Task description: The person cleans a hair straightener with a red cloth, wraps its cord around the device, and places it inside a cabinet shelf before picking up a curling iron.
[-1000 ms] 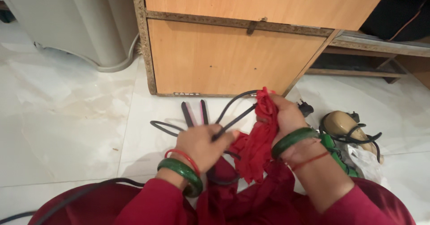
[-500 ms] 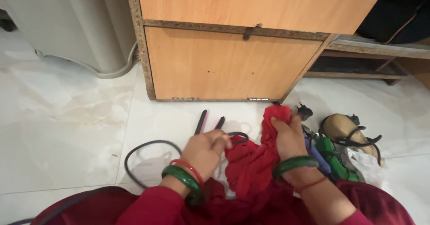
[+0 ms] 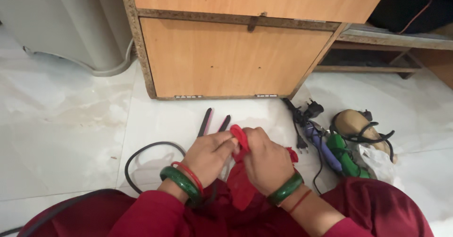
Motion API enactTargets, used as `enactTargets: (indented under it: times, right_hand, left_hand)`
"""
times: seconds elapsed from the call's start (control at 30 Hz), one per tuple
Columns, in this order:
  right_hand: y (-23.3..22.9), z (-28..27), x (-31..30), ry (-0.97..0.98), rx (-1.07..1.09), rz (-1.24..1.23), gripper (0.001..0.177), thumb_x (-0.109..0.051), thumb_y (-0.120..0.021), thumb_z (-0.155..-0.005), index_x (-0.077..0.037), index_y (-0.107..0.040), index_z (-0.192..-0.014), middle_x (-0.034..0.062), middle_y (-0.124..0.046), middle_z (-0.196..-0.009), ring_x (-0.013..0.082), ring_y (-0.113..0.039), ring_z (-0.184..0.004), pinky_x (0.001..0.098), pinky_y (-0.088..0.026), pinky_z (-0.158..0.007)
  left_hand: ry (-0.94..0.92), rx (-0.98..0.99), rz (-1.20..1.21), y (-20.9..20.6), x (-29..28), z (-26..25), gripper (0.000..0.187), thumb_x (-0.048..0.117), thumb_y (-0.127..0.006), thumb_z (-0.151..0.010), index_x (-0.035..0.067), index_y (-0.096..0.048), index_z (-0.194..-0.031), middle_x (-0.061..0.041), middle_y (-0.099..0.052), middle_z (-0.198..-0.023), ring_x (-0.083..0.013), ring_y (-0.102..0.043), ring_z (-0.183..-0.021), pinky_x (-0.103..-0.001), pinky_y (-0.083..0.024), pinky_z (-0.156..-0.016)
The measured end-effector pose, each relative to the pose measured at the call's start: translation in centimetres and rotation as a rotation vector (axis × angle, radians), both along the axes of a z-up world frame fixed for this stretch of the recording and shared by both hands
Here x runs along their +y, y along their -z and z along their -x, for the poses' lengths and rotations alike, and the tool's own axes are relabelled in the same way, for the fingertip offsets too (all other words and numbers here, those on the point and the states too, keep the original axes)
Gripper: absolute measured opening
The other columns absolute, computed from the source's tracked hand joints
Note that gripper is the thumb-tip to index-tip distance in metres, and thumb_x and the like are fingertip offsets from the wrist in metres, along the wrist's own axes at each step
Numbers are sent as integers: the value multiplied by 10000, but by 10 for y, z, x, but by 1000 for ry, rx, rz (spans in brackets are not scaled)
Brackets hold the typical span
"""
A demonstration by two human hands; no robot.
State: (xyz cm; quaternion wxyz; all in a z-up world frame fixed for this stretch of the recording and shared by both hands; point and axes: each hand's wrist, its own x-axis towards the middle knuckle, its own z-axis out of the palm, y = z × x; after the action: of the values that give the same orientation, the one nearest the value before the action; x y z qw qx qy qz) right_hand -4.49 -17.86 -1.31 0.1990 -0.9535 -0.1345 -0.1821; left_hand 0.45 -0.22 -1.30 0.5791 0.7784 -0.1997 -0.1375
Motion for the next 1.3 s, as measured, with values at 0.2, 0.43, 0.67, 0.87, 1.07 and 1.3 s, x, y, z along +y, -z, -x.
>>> enactTargets:
  times: [0.2,0.43,0.67,0.87,1.07,1.3]
  right_hand:
    - [31,-1,-10,71,61,-258,356,-3,-577,-838,-57,-534,-1187,236,-650,-1009,484,-635,-885,556,-509,-712]
    - [-4,-1,21,22,5,-49,371,-43,-575,-857,-78,-531,-1224,220,-663,-1034,471,-653,-798,559,-522,-685]
    - [0,-11,11,2,68,-167,216,-110,-547,-998,-87,-544,-1213,213,-695,-1016,477,-650,-846,564,-508,-705]
    - [58,-22,-26,104,175,-273,194,-122,-571,-1013,-36,-518,-1178,260,-680,-994,482,-643,-981,517,-506,-786]
    - [79,-28,-29,177,75,-756,329,-73,-584,-973,-1,-575,-1294,140,-729,-1112,269,-681,-1067,377,-508,-956]
    - [27,-7,19,21,589,-772,294,-174,-691,-867,-17,-695,-1115,77,-740,-925,173,-700,-858,322,-565,-786]
  left_hand:
    - [-1,77,-34,3,-1,0,329,300,-528,-971,49,-720,-882,-114,-707,-758,-238,-654,-697,-345,-527,-690]
    - [-65,-20,-76,33,1,-14,315,280,-507,-965,57,-724,-1013,-135,-738,-852,-287,-692,-799,-365,-521,-774]
    - [-84,-66,-33,28,6,-16,310,262,-523,-963,32,-726,-999,-135,-740,-856,-249,-681,-800,-337,-525,-785]
    - [-111,156,229,38,5,-24,355,274,-539,-1038,-10,-746,-990,-102,-627,-834,-241,-575,-812,-352,-469,-777]
    - [-123,490,399,30,-3,-25,333,337,-504,-973,86,-719,-1015,40,-688,-1085,-83,-616,-1057,-334,-561,-849]
    - [-43,448,668,35,0,-34,335,318,-552,-1066,46,-740,-1124,-4,-588,-990,-137,-529,-971,-285,-498,-857]
